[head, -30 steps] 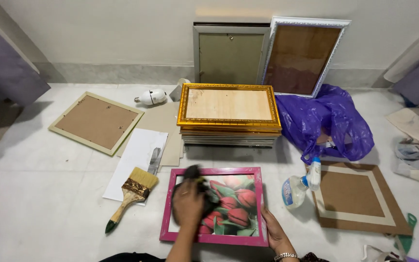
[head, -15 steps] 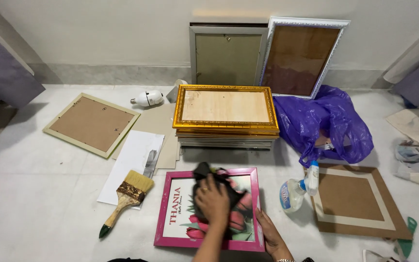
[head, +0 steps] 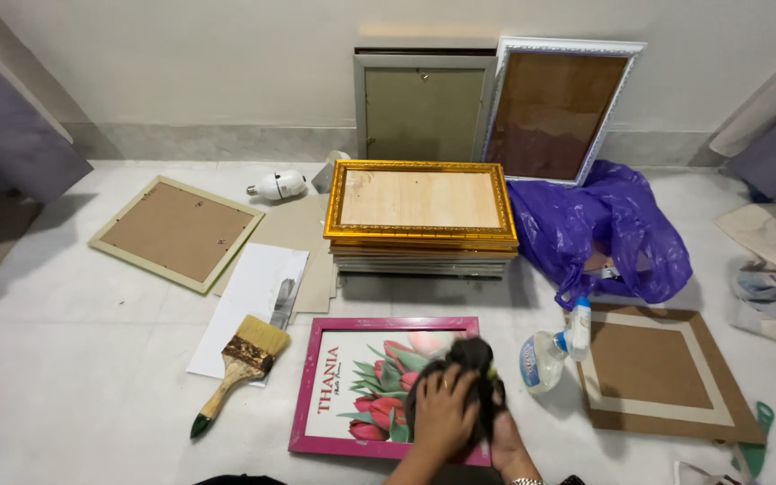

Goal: Cleaning and dusting picture frames using a cloth and a brush

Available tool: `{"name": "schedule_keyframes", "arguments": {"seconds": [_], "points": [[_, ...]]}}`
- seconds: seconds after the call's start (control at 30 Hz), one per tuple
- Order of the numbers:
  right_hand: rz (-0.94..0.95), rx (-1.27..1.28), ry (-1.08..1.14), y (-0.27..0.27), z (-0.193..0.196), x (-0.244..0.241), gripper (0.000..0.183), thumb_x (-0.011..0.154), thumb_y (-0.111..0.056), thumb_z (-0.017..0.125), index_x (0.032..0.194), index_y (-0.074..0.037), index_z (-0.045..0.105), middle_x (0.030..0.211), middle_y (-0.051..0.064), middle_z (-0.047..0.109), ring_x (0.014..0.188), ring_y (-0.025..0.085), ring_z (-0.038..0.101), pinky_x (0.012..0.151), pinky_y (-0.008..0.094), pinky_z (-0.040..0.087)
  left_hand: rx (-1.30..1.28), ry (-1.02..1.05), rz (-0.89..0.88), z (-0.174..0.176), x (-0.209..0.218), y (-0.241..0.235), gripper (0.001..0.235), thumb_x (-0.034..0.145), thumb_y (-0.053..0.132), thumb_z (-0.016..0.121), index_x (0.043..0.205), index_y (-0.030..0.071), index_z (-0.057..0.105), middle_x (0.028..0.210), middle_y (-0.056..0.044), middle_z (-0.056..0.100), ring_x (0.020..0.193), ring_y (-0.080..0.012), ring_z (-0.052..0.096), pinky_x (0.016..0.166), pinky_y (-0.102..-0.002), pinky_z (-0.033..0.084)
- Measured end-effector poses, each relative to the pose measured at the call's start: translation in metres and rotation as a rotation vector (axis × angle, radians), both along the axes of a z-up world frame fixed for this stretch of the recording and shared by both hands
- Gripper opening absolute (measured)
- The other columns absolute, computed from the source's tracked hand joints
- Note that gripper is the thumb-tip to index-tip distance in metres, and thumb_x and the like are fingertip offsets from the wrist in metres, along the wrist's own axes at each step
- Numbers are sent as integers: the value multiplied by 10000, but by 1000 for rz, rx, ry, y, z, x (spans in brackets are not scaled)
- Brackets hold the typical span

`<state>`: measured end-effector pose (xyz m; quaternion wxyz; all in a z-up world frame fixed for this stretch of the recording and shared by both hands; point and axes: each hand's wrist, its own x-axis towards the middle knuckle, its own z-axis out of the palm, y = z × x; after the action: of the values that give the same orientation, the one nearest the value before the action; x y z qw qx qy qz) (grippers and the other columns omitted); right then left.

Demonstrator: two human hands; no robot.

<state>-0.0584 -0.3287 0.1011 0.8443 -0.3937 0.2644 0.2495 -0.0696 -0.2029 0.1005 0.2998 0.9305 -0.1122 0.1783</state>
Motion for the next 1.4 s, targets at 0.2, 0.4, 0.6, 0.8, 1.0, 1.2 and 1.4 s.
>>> {"name": "schedule_keyframes", "arguments": {"seconds": [0.2,0.4,0.6,0.8,1.0,1.2,1.4], "points": [[100,2,-71,-19,-53,-3,731,1003,-703,413,1071,-57,747,751,63,685,465,125,457,386,269,313,183,31,-202,-23,-58,51,618,831,359,678,1420,214,560,1445,-76,502,1201,-350,457,1000,-510,317],[38,-47,-49,-2,-9,-5,544,992,-321,523,1441,-15,546,1316,242,663,1014,293,643,818,396,521,287,336,463,-68,-22,154,655,834,381,657,1462,305,486,1439,-46,530,1157,-318,595,936,-540,480],[64,-106,-51,18,46,-11,642,971,-362,451,1547,-78,458,1525,211,546,1282,354,555,1008,448,452,351,439,822,-91,-16,160,632,986,463,428,1572,245,336,1674,-38,304,1561,-307,232,1194,-521,293],[25,54,-129,9,8,-5,602,988,-293,462,1509,5,499,1466,209,589,1235,318,563,998,445,441,186,53,394,-45,34,49,630,837,273,639,1444,153,518,1547,-106,474,1471,-376,349,1102,-524,333],[26,101,101,-24,-50,0,439,921,-223,576,1287,7,653,1184,235,699,950,323,634,862,429,493,48,-6,60,-14,66,-3,654,888,301,659,1512,232,475,1583,-73,418,1469,-356,322,1155,-573,254],[4,92,36,-26,-71,4,474,953,-198,518,1360,41,563,1183,284,676,914,341,633,819,433,499,179,251,637,-79,90,119,468,921,239,485,1382,287,557,1273,-185,563,962,-403,617,764,-530,553],[6,5,-14,-18,-62,5,364,967,-178,541,1266,20,604,1098,249,685,828,310,625,720,426,514,391,368,625,-97,63,214,714,981,456,484,1594,149,285,1657,-152,293,1541,-356,226,1217,-513,253]]}}
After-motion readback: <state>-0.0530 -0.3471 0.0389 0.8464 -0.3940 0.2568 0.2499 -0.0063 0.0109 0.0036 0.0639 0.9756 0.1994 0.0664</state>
